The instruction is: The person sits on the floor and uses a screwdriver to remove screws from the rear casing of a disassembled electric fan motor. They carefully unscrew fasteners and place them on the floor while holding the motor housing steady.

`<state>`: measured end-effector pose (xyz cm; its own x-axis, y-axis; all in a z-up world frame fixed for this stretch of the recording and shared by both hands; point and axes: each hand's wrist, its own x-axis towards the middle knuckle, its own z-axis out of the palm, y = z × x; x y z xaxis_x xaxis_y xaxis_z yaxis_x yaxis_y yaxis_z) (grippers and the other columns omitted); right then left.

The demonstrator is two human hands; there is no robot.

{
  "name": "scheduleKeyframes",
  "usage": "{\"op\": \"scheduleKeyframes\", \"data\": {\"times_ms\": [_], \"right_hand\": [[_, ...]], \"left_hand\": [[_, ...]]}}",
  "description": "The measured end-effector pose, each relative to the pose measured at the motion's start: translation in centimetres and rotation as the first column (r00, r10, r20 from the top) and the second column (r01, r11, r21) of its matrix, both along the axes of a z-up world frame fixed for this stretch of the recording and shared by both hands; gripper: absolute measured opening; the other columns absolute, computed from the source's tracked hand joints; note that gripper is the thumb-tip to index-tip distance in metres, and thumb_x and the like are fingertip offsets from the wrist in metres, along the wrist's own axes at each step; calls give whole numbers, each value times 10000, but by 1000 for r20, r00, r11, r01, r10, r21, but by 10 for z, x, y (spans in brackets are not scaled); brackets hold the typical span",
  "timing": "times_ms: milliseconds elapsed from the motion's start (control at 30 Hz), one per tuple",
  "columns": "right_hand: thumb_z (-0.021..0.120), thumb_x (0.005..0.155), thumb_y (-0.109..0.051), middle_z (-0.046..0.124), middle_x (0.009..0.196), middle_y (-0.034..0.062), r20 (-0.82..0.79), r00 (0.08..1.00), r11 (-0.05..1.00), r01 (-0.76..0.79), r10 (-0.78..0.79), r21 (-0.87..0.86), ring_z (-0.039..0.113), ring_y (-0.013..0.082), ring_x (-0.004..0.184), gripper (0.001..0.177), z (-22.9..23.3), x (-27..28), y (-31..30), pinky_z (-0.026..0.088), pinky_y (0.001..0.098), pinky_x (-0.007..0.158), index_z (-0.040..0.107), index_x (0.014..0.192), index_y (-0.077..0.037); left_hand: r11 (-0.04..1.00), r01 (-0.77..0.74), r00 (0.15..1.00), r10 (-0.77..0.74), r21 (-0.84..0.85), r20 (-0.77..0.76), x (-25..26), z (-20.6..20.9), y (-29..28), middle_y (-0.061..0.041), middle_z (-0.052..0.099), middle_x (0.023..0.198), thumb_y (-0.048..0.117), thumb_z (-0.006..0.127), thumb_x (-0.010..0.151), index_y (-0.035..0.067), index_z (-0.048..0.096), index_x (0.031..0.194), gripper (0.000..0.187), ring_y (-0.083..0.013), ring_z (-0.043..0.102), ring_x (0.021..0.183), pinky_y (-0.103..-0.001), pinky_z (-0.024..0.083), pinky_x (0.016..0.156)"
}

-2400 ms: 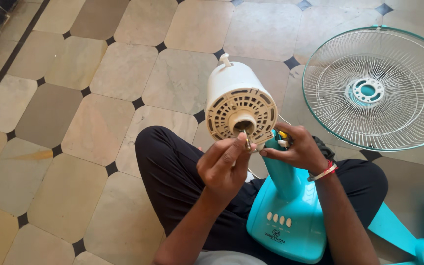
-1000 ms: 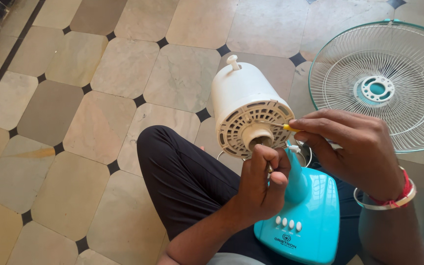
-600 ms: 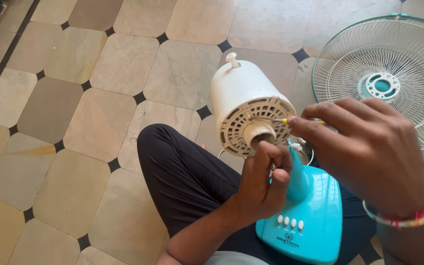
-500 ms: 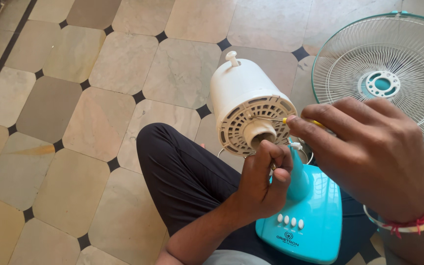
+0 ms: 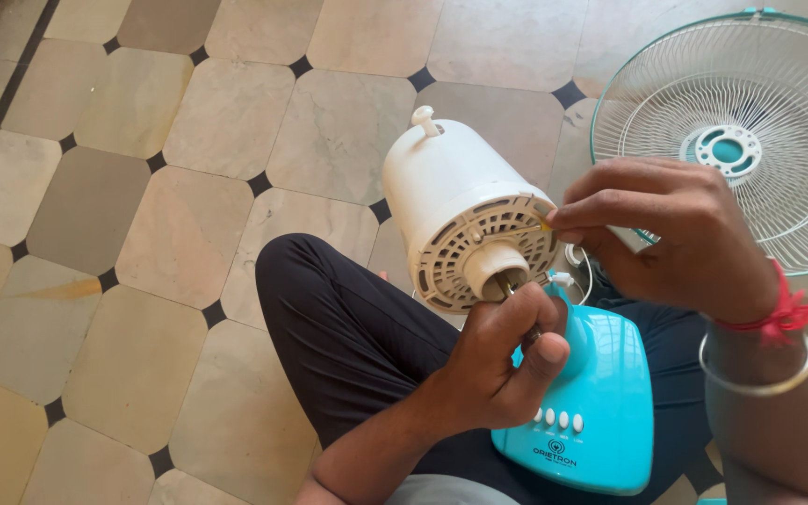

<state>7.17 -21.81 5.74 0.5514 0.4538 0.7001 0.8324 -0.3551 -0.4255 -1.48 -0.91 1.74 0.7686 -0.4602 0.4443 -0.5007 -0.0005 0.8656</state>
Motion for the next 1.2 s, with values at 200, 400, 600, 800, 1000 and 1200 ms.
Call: {"op": "scheduleKeyframes", "data": {"times_ms": [200, 400, 600, 800, 1000, 1200], "right_hand": [[846, 797, -92, 705, 892, 44, 190, 971, 988, 155, -147, -29, 661, 136, 640, 151, -4, -16, -1, 491, 297, 523, 757, 911, -136], [837, 835, -109, 706, 878, 8, 152, 965, 973, 223, -211, -62, 663, 150, 670, 157, -8, -29, 0, 507, 316, 573, 764, 972, -133], [779, 752, -112, 709, 959, 38, 221, 937, 937, 308, -269, -163, 692, 213, 784, 368, 1, -54, -2, 527, 366, 649, 765, 1119, -131], [748, 727, -115, 702, 1012, 43, 237, 905, 836, 419, -353, -356, 686, 217, 820, 479, 26, -84, 3, 522, 370, 636, 758, 1206, -115], [750, 696, -169, 693, 1029, 62, 271, 884, 831, 455, -380, -321, 691, 242, 868, 520, 22, -87, 12, 566, 380, 708, 760, 1209, -81], [798, 724, -132, 710, 956, 72, 158, 943, 942, 312, -292, -122, 694, 233, 766, 409, -3, -61, 7, 537, 366, 622, 754, 1126, -71]], "left_hand": [[1000, 7, 1000, -7, 7, 26, -4, 3, -4, 8, 480, 729, 484, 465, 1170, 95, 452, 981, 432, -69, 443, 597, -243, 343, 552], [999, -46, 998, 46, 12, 41, -3, 3, -8, 8, 475, 716, 517, 488, 1154, 98, 443, 951, 467, -75, 447, 600, -239, 356, 549], [998, -57, 998, 57, -3, 20, -7, 2, -10, 14, 467, 680, 462, 503, 1157, 95, 449, 916, 442, -71, 436, 580, -243, 335, 538], [999, -33, 999, 32, -30, -19, -5, 11, -13, -3, 486, 719, 339, 534, 1149, 58, 477, 937, 357, -84, 448, 587, -251, 361, 529], [998, -33, 998, 36, -51, 50, -2, 21, -16, -35, 516, 782, 209, 525, 1146, 1, 537, 972, 272, -124, 486, 645, -287, 389, 592], [996, -90, 995, 91, -19, 42, -2, 11, -19, -36, 463, 669, 179, 517, 1128, 45, 468, 874, 291, -119, 440, 572, -293, 354, 558]]}}
